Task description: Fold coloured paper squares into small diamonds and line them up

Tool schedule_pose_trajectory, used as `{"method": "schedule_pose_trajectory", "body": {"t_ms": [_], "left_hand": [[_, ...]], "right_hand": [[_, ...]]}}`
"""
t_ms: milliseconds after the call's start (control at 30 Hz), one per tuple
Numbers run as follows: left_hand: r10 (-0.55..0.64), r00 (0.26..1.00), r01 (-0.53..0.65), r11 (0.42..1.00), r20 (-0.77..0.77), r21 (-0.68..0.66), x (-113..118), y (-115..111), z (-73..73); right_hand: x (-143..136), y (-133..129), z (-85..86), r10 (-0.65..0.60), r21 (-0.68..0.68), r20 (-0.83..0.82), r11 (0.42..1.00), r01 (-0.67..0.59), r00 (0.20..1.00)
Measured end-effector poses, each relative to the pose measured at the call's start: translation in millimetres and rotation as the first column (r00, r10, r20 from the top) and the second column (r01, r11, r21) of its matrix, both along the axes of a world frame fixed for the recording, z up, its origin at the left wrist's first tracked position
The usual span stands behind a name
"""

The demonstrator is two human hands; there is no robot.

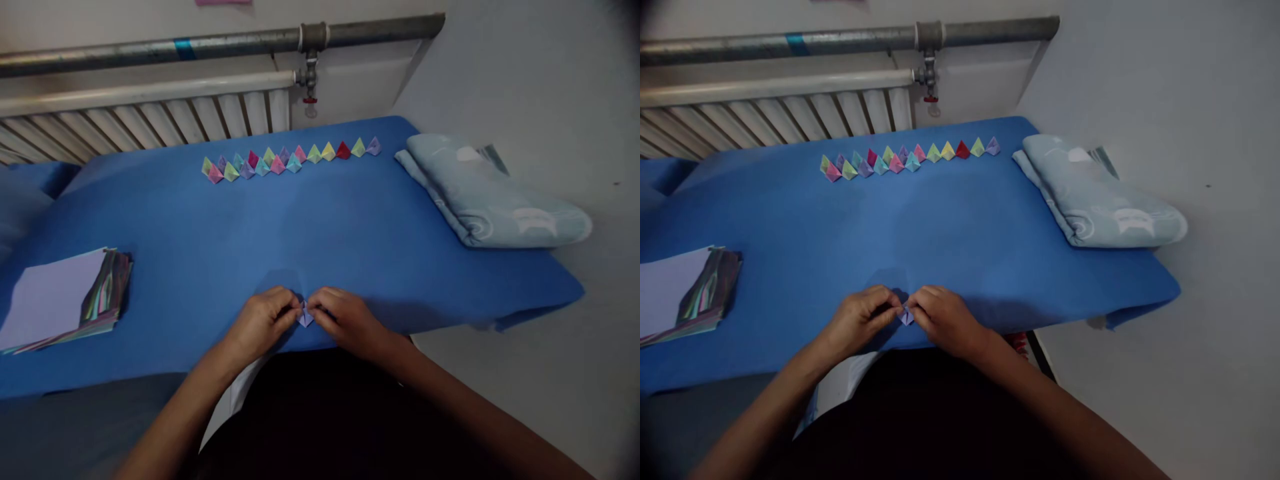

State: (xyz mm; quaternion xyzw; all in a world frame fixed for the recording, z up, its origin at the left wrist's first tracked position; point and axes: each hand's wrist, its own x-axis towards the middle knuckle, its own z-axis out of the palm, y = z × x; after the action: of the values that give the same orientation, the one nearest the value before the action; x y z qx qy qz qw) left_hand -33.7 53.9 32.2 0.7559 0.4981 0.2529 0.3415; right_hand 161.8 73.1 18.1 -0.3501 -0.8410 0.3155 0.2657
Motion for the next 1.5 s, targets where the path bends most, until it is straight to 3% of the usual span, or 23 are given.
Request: {"method": "schedule_pose_trajectory", "body": {"t_ms": [133, 300, 467, 567, 700, 833, 1100, 1367, 1500], "left_hand": [[0.023, 0.998, -0.023, 1.000, 0.051, 0.004, -5, 32, 4.6], [0.131, 0.968, -0.135, 0.991, 0.214, 0.002, -12, 88, 9.1], [0.313, 0.801, -0.259, 0.950, 0.511, -0.176, -17, 139, -1.9], [0.410, 0.715, -0.323, 0.912, 0.566, -0.252, -14, 156, -11.9], [0.472, 0.689, -0.375, 0.882, 0.551, -0.287, 0, 163, -22.4], [0.562, 0.640, -0.424, 0.827, 0.523, -0.369, 15, 159, -27.9], [0.607, 0.551, -0.332, 0.789, 0.572, -0.517, 17, 155, -23.6], [0.675, 0.451, -0.415, 0.738, 0.584, -0.533, 17, 152, -28.1], [0.659, 0.474, -0.450, 0.752, 0.584, -0.482, 14, 152, -29.8]], "right_hand": [[-4, 24, 2.1, -0.114, 0.013, -0.045, 0.993, 0.115, 0.992], [-14, 76, 2.8, -0.299, 0.018, -0.165, 0.952, 0.306, 0.940], [-30, 128, -2.4, -0.384, -0.052, -0.257, 0.922, 0.384, 0.887], [-38, 148, -10.2, -0.407, -0.135, -0.311, 0.914, 0.384, 0.859], [-43, 157, -18.8, -0.461, -0.217, -0.330, 0.886, 0.409, 0.824], [-43, 153, -19.1, -0.422, -0.155, -0.334, 0.907, 0.392, 0.843], [-42, 148, -10.5, -0.426, -0.156, -0.253, 0.904, 0.398, 0.869], [-45, 144, -9.6, -0.434, -0.173, -0.265, 0.900, 0.401, 0.861], [-47, 142, -13.3, -0.409, -0.220, -0.262, 0.907, 0.358, 0.874]]}}
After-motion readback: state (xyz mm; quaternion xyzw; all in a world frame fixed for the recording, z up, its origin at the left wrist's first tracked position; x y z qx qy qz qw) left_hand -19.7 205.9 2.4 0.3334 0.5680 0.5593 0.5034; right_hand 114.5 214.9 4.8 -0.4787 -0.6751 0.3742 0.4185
